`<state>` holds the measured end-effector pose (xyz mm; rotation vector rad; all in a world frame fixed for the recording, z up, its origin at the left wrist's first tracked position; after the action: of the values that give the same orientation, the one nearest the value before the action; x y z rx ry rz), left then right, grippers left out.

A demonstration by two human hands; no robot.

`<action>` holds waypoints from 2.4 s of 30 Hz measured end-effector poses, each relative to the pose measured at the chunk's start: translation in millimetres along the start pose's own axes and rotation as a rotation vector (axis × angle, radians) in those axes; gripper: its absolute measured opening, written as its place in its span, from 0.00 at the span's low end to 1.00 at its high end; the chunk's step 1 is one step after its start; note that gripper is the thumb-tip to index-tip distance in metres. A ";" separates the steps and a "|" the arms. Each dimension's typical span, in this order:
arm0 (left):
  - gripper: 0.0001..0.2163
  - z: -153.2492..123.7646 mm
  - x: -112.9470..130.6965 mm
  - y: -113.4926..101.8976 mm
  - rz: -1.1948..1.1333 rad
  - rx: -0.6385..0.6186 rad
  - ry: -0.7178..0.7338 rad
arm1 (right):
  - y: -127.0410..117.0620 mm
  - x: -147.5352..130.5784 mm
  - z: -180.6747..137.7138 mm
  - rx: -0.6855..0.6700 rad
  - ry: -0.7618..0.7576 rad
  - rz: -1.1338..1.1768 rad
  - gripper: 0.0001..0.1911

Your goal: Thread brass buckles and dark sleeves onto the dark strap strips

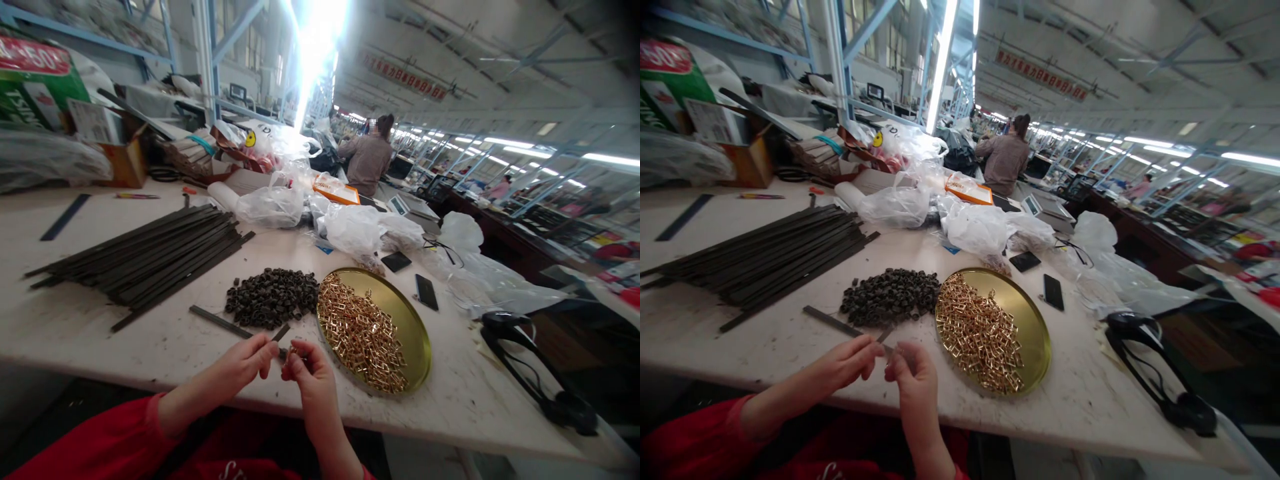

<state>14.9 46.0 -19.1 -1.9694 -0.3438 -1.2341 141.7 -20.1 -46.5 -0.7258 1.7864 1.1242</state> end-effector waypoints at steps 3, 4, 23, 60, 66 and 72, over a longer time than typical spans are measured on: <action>0.15 -4.9 2.1 -3.8 0.124 -0.010 0.026 | 1.1 -5.3 -2.2 0.061 0.090 0.184 0.19; 0.14 -7.0 3.7 -3.4 0.169 -0.019 0.035 | 2.4 -6.5 -3.7 0.069 0.126 0.246 0.20; 0.12 -26.2 18.8 8.7 0.304 -0.062 0.094 | 12.7 6.4 -22.9 -0.049 0.336 0.514 0.14; 0.13 -31.9 8.7 18.0 -0.349 -0.127 -0.104 | 9.7 15.4 -23.3 -0.044 0.101 0.076 0.12; 0.11 -27.5 -6.5 20.7 -0.306 -0.163 -0.098 | 7.2 11.3 -24.8 0.005 -0.036 -0.125 0.11; 0.09 -21.9 -12.7 22.6 -0.300 -0.108 -0.108 | 10.3 8.2 -20.3 0.004 -0.089 -0.210 0.10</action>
<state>7.6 17.1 -35.3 -2.1381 -0.6601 -1.3574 122.3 -34.3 -45.6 -0.8273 1.5977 0.9962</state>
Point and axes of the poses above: each hand's wrist, its own z-axis towards the middle knuckle, its own y-axis out of the palm, x = y × z, the point moved 3 cm from there along z, towards the middle knuckle, and after that the axes turned 9 degrees about z, right-handed, at the moved point
